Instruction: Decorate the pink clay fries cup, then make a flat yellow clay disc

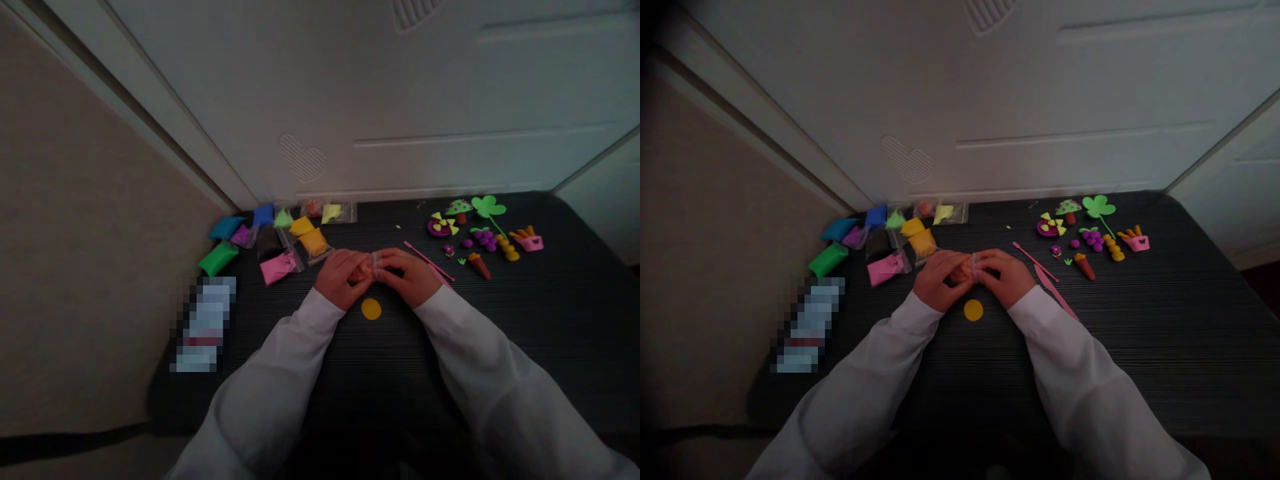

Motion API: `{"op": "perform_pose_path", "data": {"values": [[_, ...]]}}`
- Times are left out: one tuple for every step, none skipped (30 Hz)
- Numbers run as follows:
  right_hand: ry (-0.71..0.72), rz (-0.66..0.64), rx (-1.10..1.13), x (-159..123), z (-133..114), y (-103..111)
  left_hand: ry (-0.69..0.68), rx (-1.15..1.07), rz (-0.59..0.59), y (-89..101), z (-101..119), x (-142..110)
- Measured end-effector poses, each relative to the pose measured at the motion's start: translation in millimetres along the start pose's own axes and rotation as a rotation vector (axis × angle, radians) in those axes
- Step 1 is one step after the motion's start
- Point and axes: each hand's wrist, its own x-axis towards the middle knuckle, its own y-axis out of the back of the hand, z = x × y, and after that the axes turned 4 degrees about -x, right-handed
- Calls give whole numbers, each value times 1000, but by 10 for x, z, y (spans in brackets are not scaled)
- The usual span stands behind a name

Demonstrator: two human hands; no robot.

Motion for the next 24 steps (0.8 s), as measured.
{"op": "perform_pose_path", "data": {"values": [[6,-19,10,-1,4,10,15,-12,-6,2,-2,1],[11,-37,16,-1,6,20,24,-21,-17,6,-5,2],[14,-55,19,-2,9,27,28,-31,-31,10,-6,3],[18,-69,22,-3,11,32,30,-41,-45,15,-8,5],[24,-80,22,-5,13,35,33,-51,-57,19,-9,7],[29,-90,21,-7,17,35,35,-62,-63,22,-10,8],[34,-99,20,-10,21,34,37,-73,-66,24,-11,9],[38,-107,17,-12,25,32,39,-85,-68,24,-13,10],[41,-115,15,-15,28,29,39,-97,-70,22,-15,9],[43,-124,11,-17,31,28,37,-110,-75,20,-18,8],[42,-133,8,-18,31,28,35,-124,-83,16,-20,7],[39,-138,4,-19,30,30,37,-134,-88,13,-22,5],[33,-138,-2,-19,26,33,42,-141,-92,10,-22,2],[25,-137,-10,-19,21,38,52,-146,-94,8,-21,0],[15,-133,-20,-18,16,43,65,-150,-99,7,-19,-3],[3,-124,-30,-16,10,48,80,-154,-106,8,-16,-5],[-9,-114,-37,-15,5,54,94,-158,-119,9,-12,-8],[-19,-106,-41,-14,2,59,105,-161,-136,12,-9,-11],[-27,-98,-41,-14,0,64,114,-162,-155,14,-7,-14],[-32,-92,-41,-14,0,69,121,-159,-176,16,-6,-17],[-34,-88,-42,-15,1,74,126,-155,-198,17,-6,-21],[-34,-89,-46,-16,3,78,129,-152,-217,16,-7,-24],[-32,-92,-52,-18,5,83,130,-152,-232,14,-10,-27],[-30,-95,-60,-20,7,88,130,-156,-242,11,-13,-30]]}}
